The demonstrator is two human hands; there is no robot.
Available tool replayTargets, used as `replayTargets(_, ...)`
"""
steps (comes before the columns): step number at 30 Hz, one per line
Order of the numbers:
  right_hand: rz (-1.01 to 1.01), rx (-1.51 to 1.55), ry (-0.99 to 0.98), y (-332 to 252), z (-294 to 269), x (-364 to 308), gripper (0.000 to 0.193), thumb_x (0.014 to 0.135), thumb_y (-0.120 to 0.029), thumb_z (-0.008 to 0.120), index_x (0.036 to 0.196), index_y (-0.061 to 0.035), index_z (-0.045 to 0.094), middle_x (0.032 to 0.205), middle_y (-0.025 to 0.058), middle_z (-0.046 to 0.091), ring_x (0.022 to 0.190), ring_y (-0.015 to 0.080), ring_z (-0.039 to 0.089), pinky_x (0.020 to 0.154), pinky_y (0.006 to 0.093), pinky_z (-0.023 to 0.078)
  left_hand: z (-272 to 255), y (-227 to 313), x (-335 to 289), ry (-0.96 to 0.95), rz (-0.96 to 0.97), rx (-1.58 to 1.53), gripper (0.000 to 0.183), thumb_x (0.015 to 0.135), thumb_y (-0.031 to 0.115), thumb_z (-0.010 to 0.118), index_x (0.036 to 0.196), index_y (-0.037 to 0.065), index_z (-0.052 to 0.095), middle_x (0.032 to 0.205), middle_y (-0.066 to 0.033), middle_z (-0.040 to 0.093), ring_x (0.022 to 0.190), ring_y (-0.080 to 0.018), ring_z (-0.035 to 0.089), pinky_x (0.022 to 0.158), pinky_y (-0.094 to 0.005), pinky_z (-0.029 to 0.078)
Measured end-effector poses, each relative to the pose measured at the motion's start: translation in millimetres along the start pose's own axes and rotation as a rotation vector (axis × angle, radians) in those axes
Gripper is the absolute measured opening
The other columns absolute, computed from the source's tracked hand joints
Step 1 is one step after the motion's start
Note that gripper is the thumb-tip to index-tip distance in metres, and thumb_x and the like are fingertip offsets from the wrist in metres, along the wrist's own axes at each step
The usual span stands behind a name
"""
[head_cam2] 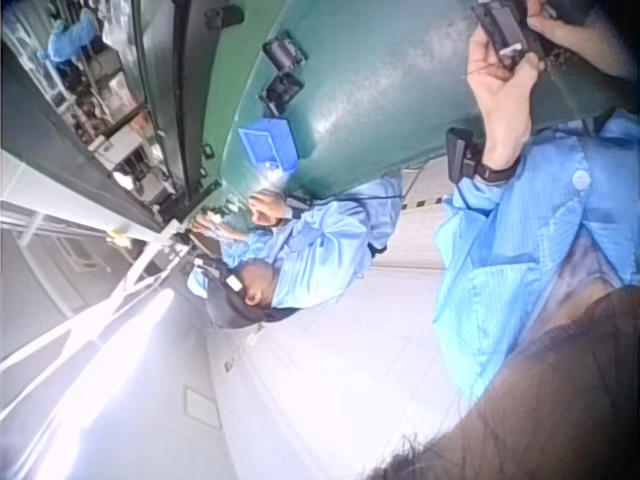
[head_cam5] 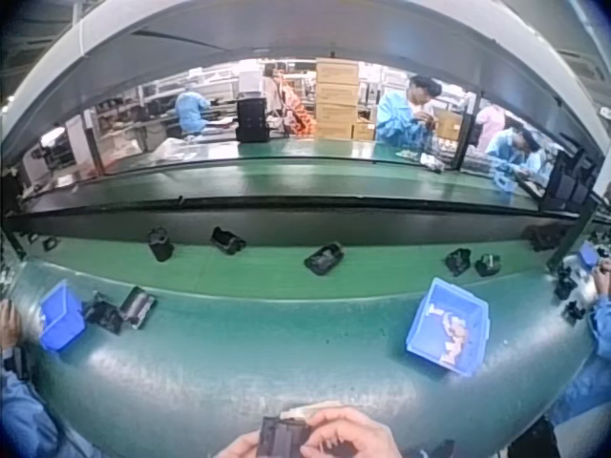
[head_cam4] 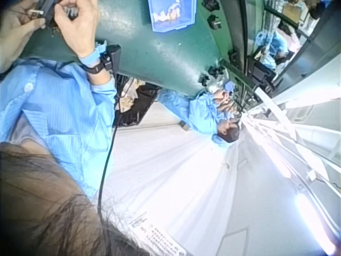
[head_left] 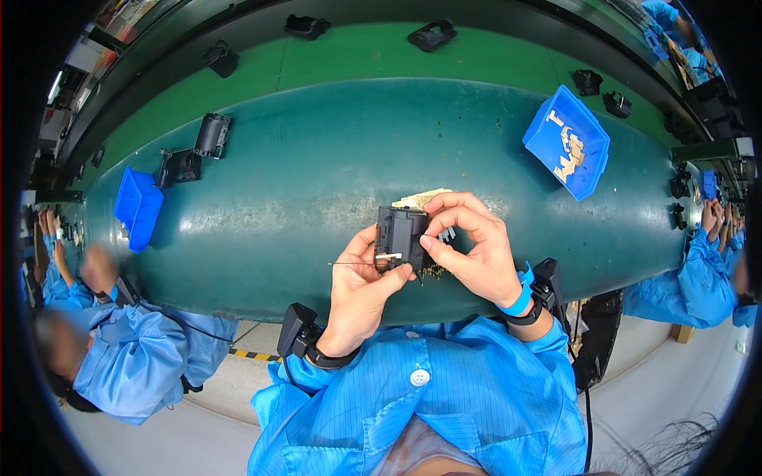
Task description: Assembling small electronic components by inserting parts and securing them manually.
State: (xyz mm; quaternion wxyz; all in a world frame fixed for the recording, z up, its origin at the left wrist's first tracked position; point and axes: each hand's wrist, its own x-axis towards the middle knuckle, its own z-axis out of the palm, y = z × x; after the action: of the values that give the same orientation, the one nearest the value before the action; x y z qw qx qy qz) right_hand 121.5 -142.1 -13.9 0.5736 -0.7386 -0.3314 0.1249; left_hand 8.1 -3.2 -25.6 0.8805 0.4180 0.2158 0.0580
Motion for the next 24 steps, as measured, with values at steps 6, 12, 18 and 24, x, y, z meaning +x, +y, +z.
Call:
replayTargets(6, 0.007, 0.005, 0.001, 0.4, 0.3, -0.3, 0.01, 0.073, -0.005, 0.071, 0.079, -0.0037, 0.063, 0.102, 0.0095, 0.062, 0.095, 0.0227, 0.062, 0.082, 0.0329, 0.048, 0.8, 1.3, -0.3, -0.002, -0.006, -0.001, 0.054, 0.076, -0.014, 0.059, 0.127, -0.008, 0.042, 0.102, -0.0133, 0.064, 0.085, -0.0146, 0.064, 0.076, -0.0269, 0.054)
replayTargets(12, 0.005, 0.013, 0.008, 1.4, 0.5, -0.1, 0.011, 0.072, -0.004, 0.071, 0.079, -0.0036, 0.064, 0.102, 0.0093, 0.062, 0.094, 0.0222, 0.062, 0.082, 0.0324, 0.048, 1.7, 1.7, 0.3, -0.002, -0.007, 0.006, 0.053, 0.076, -0.014, 0.059, 0.126, -0.008, 0.042, 0.101, -0.0126, 0.064, 0.084, -0.0141, 0.064, 0.076, -0.0266, 0.054)
replayTargets(18, 0.005, 0.026, 0.015, 1.9, 0.8, 0.4, 0.01, 0.072, -0.003, 0.071, 0.079, -0.0032, 0.064, 0.101, 0.009, 0.062, 0.092, 0.0211, 0.062, 0.081, 0.0319, 0.048, 3.7, 3.4, 0.5, 0.002, -0.009, 0.009, 0.051, 0.076, -0.014, 0.059, 0.124, -0.008, 0.043, 0.1, -0.0121, 0.064, 0.085, -0.0137, 0.063, 0.076, -0.0263, 0.053)
replayTargets(24, 0.021, 0.031, 0.011, 3.7, 0.8, -0.1, 0.009, 0.071, -0.004, 0.07, 0.078, -0.0034, 0.064, 0.1, 0.0093, 0.062, 0.091, 0.0208, 0.062, 0.08, 0.0314, 0.048, -2.2, -1.7, 1.1, -0.032, 0.007, 0.018, 0.051, 0.077, -0.013, 0.061, 0.125, -0.005, 0.046, 0.104, -0.0122, 0.064, 0.088, -0.0143, 0.064, 0.074, -0.027, 0.055)
